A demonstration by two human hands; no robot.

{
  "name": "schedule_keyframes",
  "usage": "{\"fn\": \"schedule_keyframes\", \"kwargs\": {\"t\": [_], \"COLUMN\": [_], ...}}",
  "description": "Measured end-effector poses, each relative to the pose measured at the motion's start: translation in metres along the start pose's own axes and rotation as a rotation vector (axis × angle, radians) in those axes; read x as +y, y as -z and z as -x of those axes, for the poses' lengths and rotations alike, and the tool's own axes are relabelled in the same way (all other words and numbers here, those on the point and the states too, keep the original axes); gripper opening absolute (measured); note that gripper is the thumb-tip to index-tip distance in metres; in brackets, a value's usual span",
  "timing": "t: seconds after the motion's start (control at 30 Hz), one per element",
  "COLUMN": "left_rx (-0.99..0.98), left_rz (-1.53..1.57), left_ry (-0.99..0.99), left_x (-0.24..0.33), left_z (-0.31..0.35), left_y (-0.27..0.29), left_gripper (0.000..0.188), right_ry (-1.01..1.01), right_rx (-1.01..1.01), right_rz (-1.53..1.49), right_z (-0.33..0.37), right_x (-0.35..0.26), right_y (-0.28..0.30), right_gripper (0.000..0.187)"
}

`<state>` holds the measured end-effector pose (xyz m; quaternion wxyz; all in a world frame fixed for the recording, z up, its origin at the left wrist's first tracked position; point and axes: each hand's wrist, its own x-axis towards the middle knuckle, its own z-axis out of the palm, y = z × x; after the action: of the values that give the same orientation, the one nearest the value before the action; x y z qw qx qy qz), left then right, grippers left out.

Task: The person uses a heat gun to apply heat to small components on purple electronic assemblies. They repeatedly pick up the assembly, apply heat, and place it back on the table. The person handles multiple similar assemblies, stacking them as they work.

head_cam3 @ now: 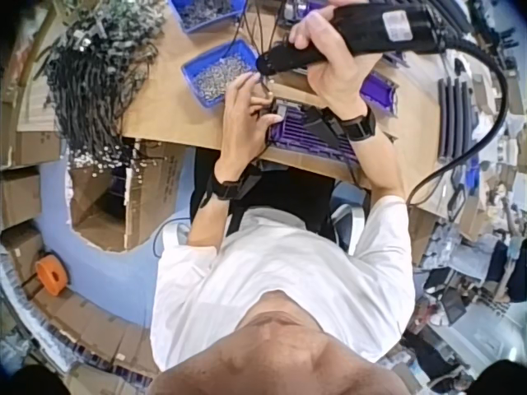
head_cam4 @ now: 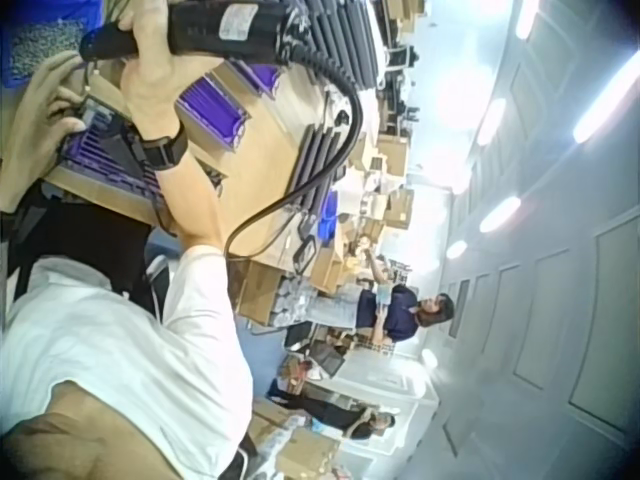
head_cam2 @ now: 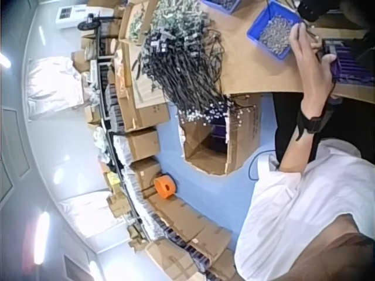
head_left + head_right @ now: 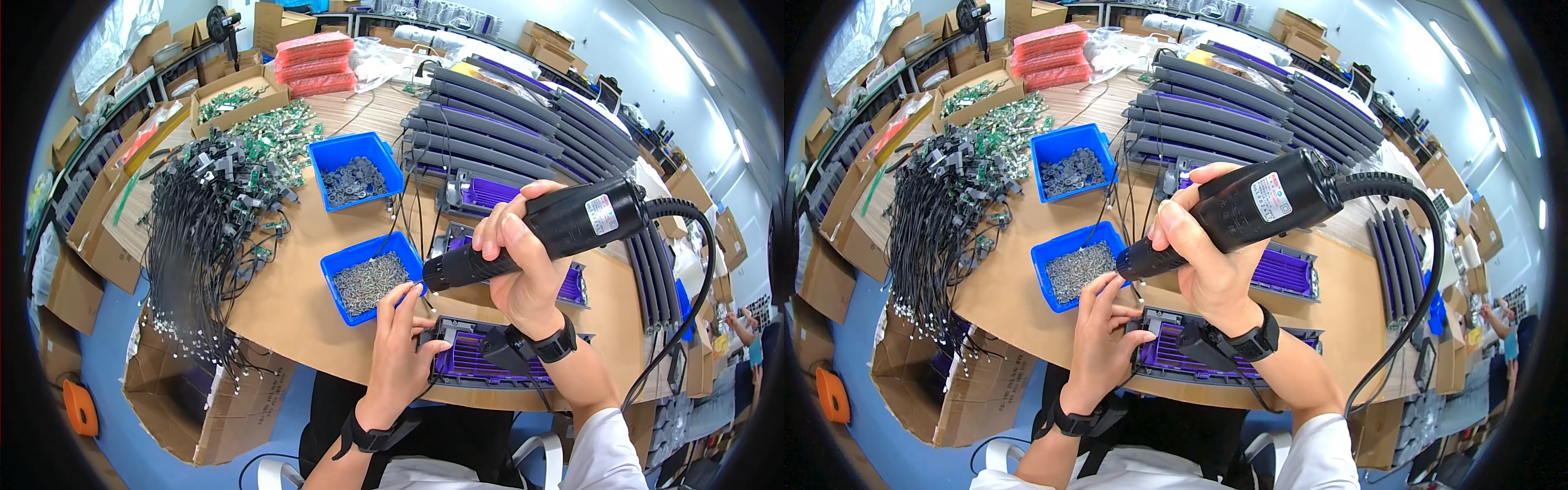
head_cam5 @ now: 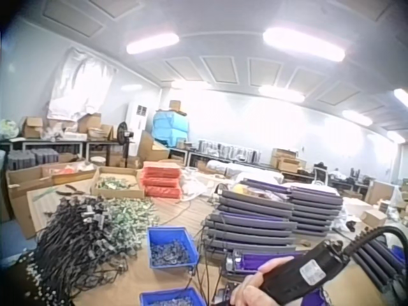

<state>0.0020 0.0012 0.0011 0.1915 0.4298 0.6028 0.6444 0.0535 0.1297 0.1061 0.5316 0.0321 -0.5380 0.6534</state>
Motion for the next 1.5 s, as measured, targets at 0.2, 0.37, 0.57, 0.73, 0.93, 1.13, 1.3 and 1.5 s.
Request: {"fn": "schedule_keyframes", "kwargs": {"t": [0.2, 0.37, 0.57, 0.73, 0.93, 1.13, 1.3, 1.5], "left_rx": [-0.006, -0.021, -0.01, 0.007, 0.005, -0.004, -0.011, -0.019], "left_rz": [-0.042, -0.036, -0.022, -0.008, -0.007, -0.003, -0.009, -0.009], "left_ry": [-0.019, -0.008, -0.021, -0.031, -0.037, -0.031, -0.018, -0.008], "left_x": [0.0014, 0.0018, 0.0031, 0.0017, 0.0005, -0.001, -0.0005, -0.0016], "left_z": [-0.0014, -0.0018, -0.0016, -0.0005, -0.0002, 0.0001, 0.0002, -0.0002], "left_y": [0.0017, 0.003, 0.0029, 0.0022, 0.0013, 0.0011, 0.0016, 0.0018], "left_gripper": [0.077, 0.078, 0.078, 0.077, 0.075, 0.075, 0.078, 0.075], "right_ry": [-0.002, 0.001, 0.013, 0.014, 0.036, 0.033, 0.031, -0.005], "right_rx": [0.009, -0.002, -0.029, -0.029, -0.079, -0.085, -0.08, -0.089], "right_rz": [-0.008, 0.001, 0.019, 0.002, 0.012, 0.013, 0.015, 0.048], "right_z": [0.0004, 0.0012, 0.0015, 0.0018, 0.0013, 0.0025, 0.0011, -0.0006], "right_x": [0.0012, 0.0015, 0.0016, 0.0001, -0.0033, -0.0022, -0.0034, -0.0035], "right_y": [-0.0003, 0.0004, 0.0034, 0.0011, -0.0001, 0.0013, 0.001, 0.003], "right_gripper": [0.035, 0.036, 0.036, 0.037, 0.038, 0.037, 0.038, 0.037]}}
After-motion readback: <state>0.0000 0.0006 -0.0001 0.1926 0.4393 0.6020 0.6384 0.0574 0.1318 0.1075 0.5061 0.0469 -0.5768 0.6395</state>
